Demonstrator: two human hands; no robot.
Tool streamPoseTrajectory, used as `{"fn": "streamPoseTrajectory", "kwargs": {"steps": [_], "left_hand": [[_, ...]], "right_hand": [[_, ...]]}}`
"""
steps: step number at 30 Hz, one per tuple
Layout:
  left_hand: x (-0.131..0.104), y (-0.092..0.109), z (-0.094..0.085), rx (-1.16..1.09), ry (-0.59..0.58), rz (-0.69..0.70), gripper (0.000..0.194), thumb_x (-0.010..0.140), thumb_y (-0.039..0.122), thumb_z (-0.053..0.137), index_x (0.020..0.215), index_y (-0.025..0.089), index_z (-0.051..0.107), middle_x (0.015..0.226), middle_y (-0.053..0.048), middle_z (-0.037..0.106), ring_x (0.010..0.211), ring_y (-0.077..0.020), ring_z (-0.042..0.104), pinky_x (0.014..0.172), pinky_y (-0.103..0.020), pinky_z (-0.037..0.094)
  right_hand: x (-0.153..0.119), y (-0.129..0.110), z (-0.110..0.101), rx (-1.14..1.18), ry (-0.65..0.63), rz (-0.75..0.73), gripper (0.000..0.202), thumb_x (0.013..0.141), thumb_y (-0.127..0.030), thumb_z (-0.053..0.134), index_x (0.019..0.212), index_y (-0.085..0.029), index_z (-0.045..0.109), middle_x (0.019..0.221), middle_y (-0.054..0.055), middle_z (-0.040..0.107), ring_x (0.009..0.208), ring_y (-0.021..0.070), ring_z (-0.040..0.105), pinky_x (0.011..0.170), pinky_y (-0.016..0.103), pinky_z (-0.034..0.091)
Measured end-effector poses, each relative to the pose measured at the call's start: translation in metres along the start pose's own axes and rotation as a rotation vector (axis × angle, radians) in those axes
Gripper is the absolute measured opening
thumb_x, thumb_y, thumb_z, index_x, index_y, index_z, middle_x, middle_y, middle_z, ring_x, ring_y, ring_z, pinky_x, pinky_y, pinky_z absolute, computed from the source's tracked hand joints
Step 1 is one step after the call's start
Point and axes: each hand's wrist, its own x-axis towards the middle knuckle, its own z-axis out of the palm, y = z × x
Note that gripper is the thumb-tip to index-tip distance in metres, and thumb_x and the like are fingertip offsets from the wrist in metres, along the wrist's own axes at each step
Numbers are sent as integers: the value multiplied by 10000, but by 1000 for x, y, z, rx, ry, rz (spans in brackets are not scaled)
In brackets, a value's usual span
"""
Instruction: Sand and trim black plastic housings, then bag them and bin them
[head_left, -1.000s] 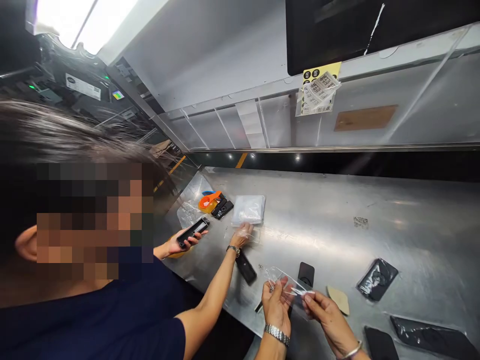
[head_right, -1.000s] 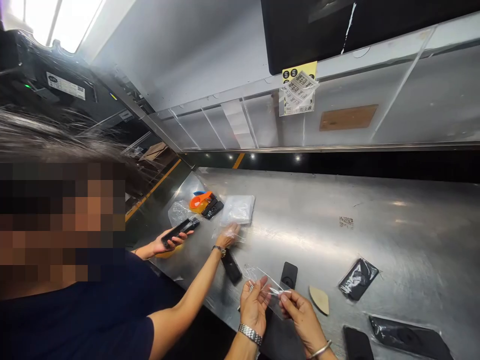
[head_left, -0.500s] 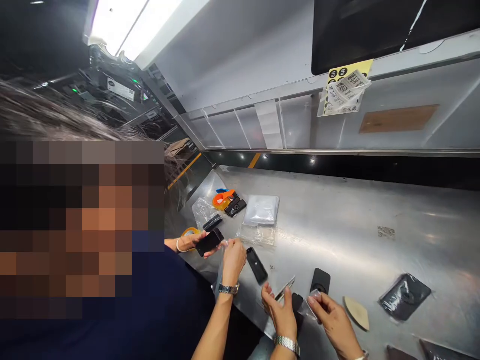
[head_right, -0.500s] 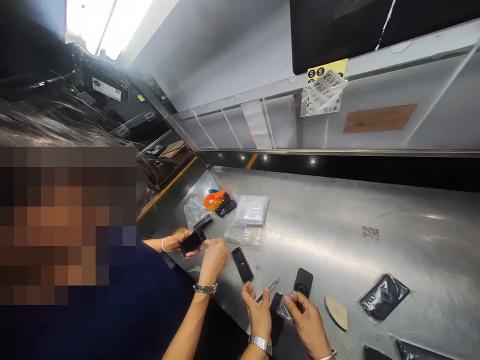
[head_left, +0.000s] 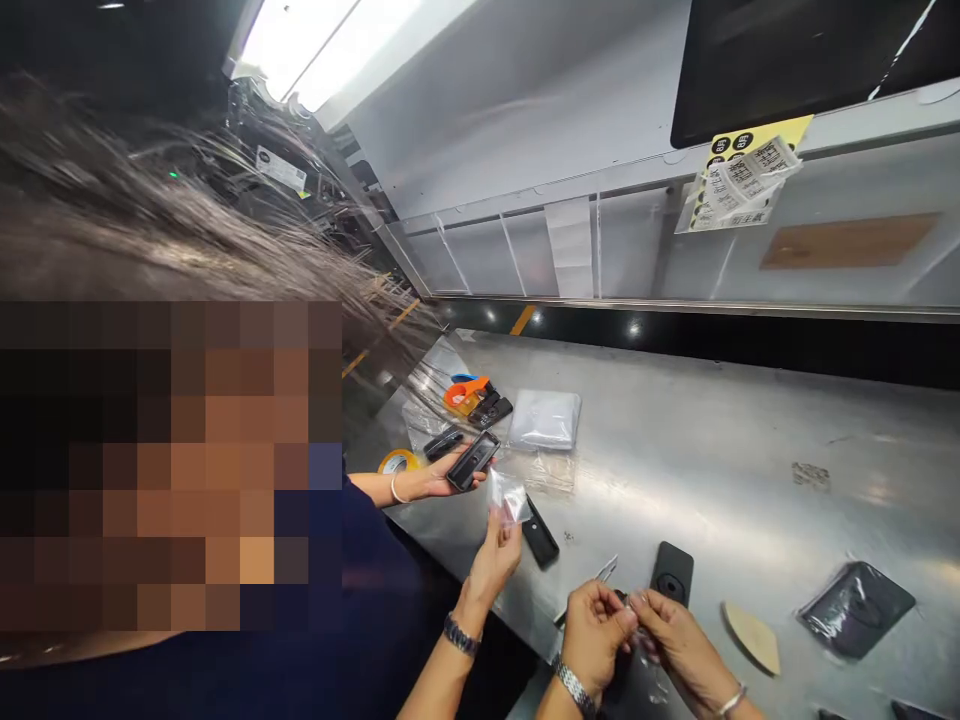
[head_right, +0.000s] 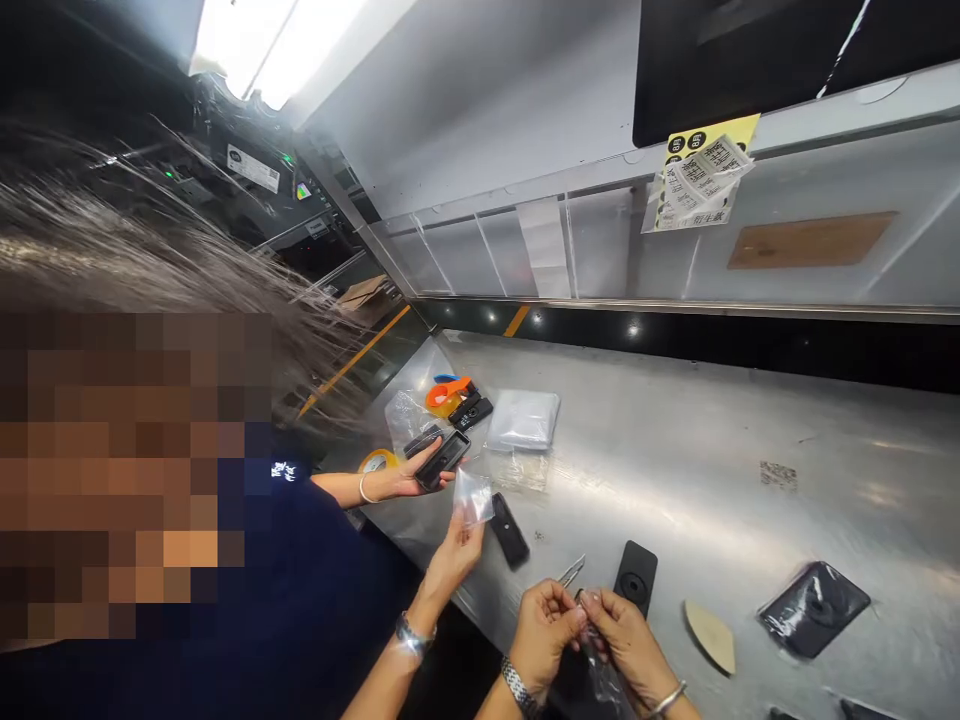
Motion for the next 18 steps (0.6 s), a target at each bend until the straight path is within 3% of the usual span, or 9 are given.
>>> {"fn": "streamPoseTrajectory", "kwargs": {"steps": [3,7,10,14,18], "left_hand": [[0,0,-8,48,136,36,433,605,505,720,640,184,432,508,56,451,463,-87,446,484,-224,343],[-9,6,-11,244,231,127,192,657,193,665,794,175,532,640,16,531,611,-128,507,626,-257,400],[-15,17,-12,505,232,214,323,712,140,573,1031,185,594,818,-54,595,744,-186,550,745,-314,424],[-13,22,-15,650,262,273,213,833,230,442,815,197,651,856,-110,611,836,-257,566,792,-386,414],[-9,7,-15,680,245,295,158,815,228,466,746,231,608,781,-103,624,775,-268,579,738,-407,426]], "right_hand": [[1,-2,2,-86,56,-56,416,741,-602,484,592,-219,418,511,-55,398,487,112,357,479,261,329],[1,-8,7,-268,158,-173,291,717,-479,574,618,-219,487,574,-36,469,578,150,436,572,286,364],[0,-13,11,-381,165,-237,210,753,-412,549,665,-222,556,627,-11,545,615,171,487,610,301,385],[1,-15,12,-477,168,-267,209,801,-392,499,736,-218,593,674,12,590,633,181,533,628,307,417],[1,-12,12,-544,224,-254,277,856,-401,395,748,-215,569,688,36,613,639,199,559,626,329,435]]}}
